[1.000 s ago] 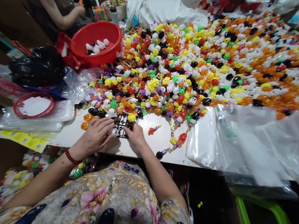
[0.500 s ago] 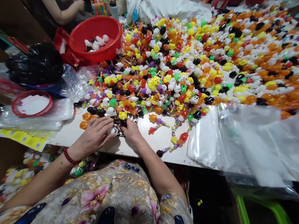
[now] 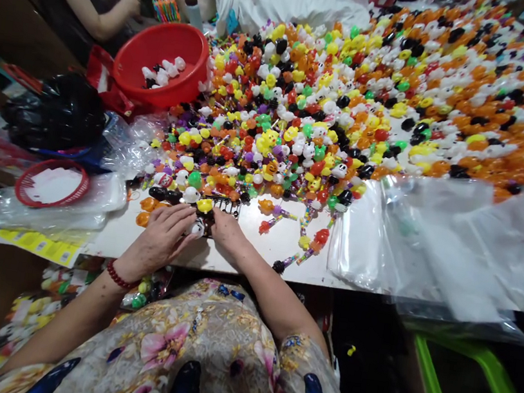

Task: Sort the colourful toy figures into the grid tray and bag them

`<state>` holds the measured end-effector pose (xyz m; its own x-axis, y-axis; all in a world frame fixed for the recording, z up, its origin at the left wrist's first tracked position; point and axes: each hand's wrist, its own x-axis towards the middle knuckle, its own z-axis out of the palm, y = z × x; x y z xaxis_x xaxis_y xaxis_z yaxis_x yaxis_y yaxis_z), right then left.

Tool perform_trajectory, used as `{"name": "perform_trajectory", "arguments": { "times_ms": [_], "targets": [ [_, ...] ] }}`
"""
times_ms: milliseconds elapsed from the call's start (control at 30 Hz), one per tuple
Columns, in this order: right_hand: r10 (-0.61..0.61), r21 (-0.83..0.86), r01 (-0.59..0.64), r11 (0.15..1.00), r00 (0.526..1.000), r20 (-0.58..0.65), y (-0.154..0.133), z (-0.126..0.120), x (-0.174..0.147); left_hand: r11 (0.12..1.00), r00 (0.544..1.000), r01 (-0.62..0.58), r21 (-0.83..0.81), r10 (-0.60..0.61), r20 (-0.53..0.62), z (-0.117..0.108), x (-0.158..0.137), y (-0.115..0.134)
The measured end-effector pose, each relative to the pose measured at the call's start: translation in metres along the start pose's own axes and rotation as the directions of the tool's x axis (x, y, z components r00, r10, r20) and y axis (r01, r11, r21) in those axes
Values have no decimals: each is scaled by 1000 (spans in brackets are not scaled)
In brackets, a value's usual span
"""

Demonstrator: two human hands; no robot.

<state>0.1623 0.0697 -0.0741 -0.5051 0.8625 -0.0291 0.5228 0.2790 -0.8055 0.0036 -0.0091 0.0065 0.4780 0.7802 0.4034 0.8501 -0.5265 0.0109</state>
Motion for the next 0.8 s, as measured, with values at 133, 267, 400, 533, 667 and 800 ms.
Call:
{"name": "perform_trajectory", "arguments": {
  "times_ms": [133, 267, 400, 533, 667, 800],
  "targets": [
    [-46, -53, 48, 997, 998, 31, -3, -1, -2, 1000, 1000, 2, 4, -2, 4, -2, 1, 0],
    [-104, -33, 106, 994, 994, 33, -3, -2, -3, 999, 999, 42, -19, -42, 34, -4, 1, 1],
    [-178, -1, 178, 984, 984, 25, 2, -1, -1, 998, 997, 64, -6, -63, 41, -5, 6, 3],
    [-177, -11, 177, 984, 984, 15, 9, 2, 3, 999, 996, 47, 3, -47, 77, -5, 14, 6],
    [-188, -13, 188, 982, 982, 16, 13, 4, 6, 999, 995, 52, 3, -52, 91, -3, 18, 8],
    [-196, 32, 196, 980, 981, 4, 13, 5, 6, 999, 996, 42, 31, -45, 75, -2, 18, 8]
  ]
}}
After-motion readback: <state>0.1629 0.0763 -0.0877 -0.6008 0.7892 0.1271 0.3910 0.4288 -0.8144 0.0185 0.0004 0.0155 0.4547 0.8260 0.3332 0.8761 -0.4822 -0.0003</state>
